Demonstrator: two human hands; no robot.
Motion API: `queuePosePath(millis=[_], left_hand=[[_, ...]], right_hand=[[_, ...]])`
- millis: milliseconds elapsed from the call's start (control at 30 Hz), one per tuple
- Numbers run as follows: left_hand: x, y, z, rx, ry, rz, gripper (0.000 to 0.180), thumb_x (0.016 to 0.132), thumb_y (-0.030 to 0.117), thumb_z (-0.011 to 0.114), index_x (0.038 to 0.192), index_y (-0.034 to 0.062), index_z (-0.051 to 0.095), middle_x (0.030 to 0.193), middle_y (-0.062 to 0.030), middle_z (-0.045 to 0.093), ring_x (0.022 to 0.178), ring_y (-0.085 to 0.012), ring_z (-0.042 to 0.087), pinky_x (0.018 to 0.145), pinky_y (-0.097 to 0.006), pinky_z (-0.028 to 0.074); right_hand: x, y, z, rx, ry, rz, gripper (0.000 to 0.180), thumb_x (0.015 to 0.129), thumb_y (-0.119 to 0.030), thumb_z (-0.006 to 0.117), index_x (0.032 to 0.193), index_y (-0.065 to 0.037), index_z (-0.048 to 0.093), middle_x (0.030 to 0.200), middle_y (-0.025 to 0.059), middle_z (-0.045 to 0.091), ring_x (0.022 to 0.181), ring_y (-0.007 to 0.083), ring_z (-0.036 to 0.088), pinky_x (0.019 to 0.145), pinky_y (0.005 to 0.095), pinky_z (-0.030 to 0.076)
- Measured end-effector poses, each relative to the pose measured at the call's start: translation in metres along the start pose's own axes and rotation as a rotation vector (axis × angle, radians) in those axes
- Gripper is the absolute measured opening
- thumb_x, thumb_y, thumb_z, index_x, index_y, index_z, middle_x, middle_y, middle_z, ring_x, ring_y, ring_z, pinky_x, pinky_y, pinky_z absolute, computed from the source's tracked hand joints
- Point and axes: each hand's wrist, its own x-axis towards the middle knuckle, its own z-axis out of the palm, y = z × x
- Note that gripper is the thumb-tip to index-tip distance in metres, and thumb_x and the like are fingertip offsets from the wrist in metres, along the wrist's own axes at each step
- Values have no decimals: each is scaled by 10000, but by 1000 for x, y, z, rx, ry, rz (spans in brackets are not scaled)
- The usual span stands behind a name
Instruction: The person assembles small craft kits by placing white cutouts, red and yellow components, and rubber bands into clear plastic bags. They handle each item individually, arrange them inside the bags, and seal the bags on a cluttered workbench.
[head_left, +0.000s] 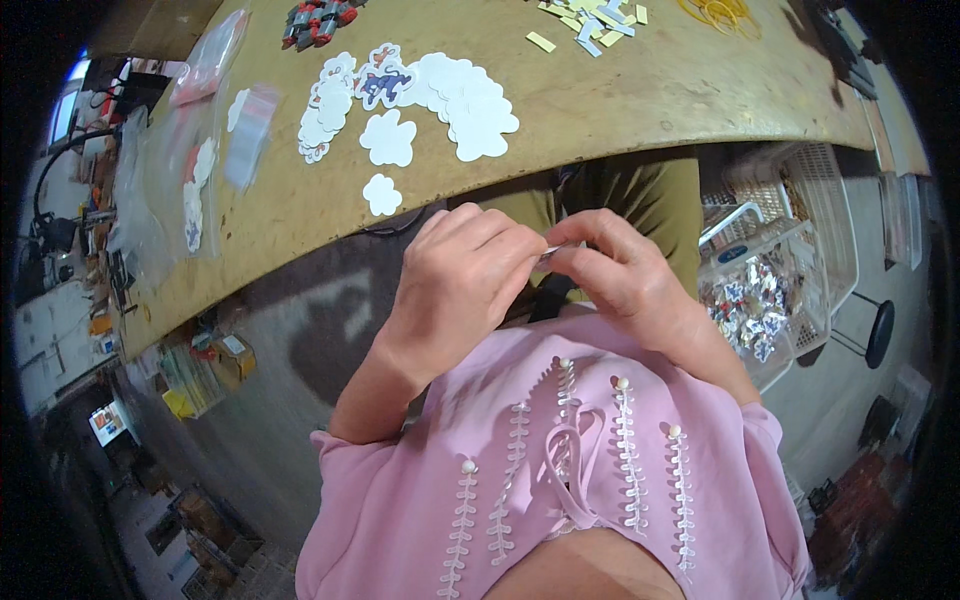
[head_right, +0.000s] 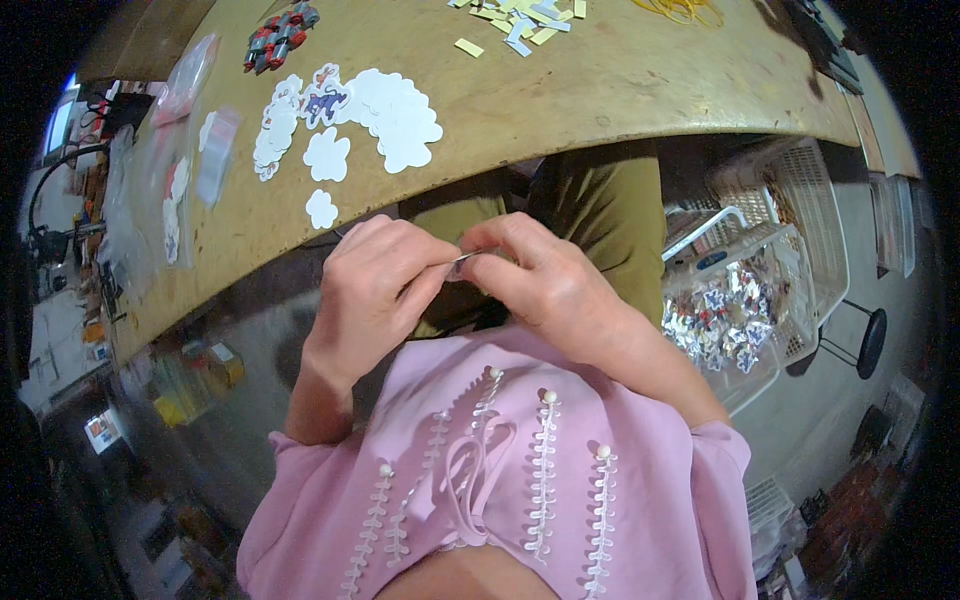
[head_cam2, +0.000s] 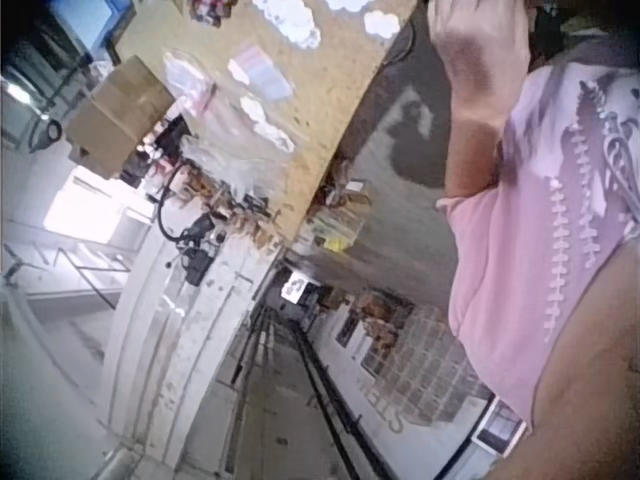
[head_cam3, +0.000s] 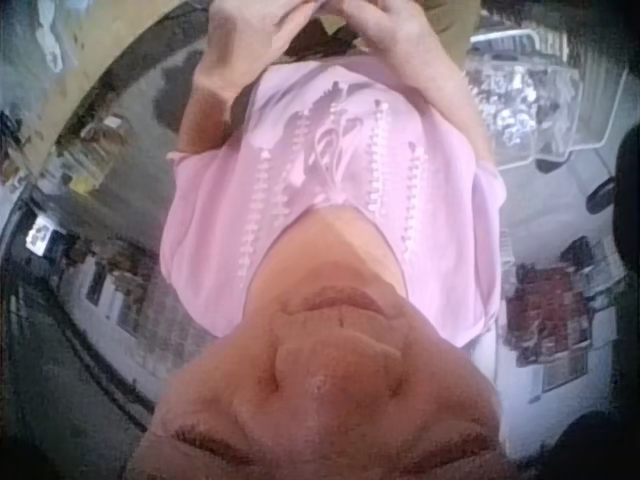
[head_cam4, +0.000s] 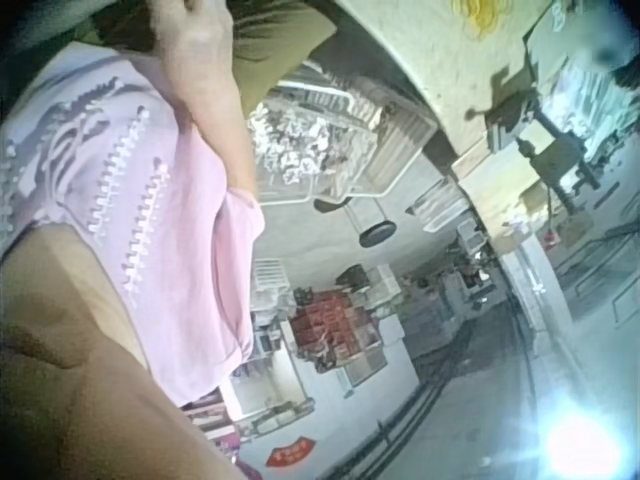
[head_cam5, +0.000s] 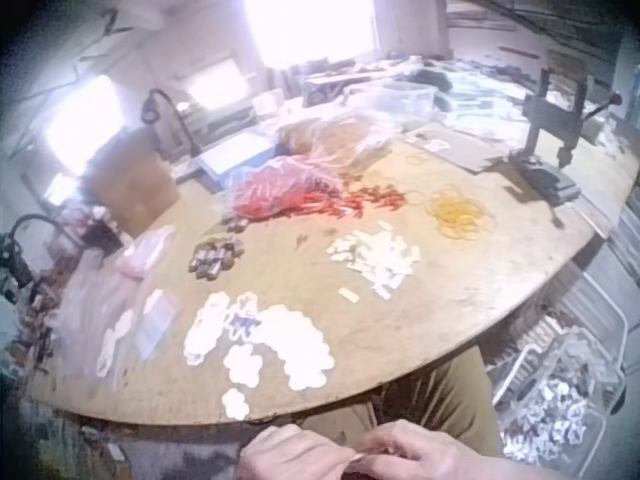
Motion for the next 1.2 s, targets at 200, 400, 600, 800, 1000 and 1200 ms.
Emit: queuePosePath(millis=[200,400,600,800,1000,1200], left_hand=[[4,-2,8,-169,61,-37,224,837,57,806,1040,103,725,979,-35,736,908,-255,678,795,-397,530],[-1,-14,16,-43,69,107,233,783,66,826,992,114,736,984,-28,717,946,-269,648,848,-395,517],[-3,-16,14,-104,64,112,155,783,97,807,902,111,710,901,-21,672,919,-275,623,863,-423,505],[-17,-17,2,-145,144,-12,302,762,45,876,1039,80,762,1039,-86,733,1003,-291,697,902,-415,560],[-54,-73,-24,425,298,-279,445,786,130,900,1210,101,766,1208,-94,718,1111,-296,678,953,-421,545],[-52,-87,-36,89,442,-348,149,912,37,808,1061,28,804,979,-95,779,882,-239,732,796,-340,578]], right_hand=[[1,0,0,56,74,45,279,817,54,734,1087,-15,722,1142,155,670,974,289,703,750,351,589],[3,-1,1,55,105,19,289,781,64,755,1052,-22,707,1082,125,680,952,288,700,770,373,582],[9,-3,1,-98,45,7,194,807,-7,738,983,-44,664,901,90,635,860,300,647,883,432,499],[5,-10,-9,-107,-137,132,164,836,7,738,986,-37,685,971,111,637,946,328,626,865,437,511],[-1,-3,-3,-74,-109,194,148,851,35,709,991,-5,678,989,136,627,959,355,620,850,439,534],[-2,0,2,-233,-138,147,215,790,39,695,1000,-2,676,1033,137,637,996,347,629,866,428,552]])
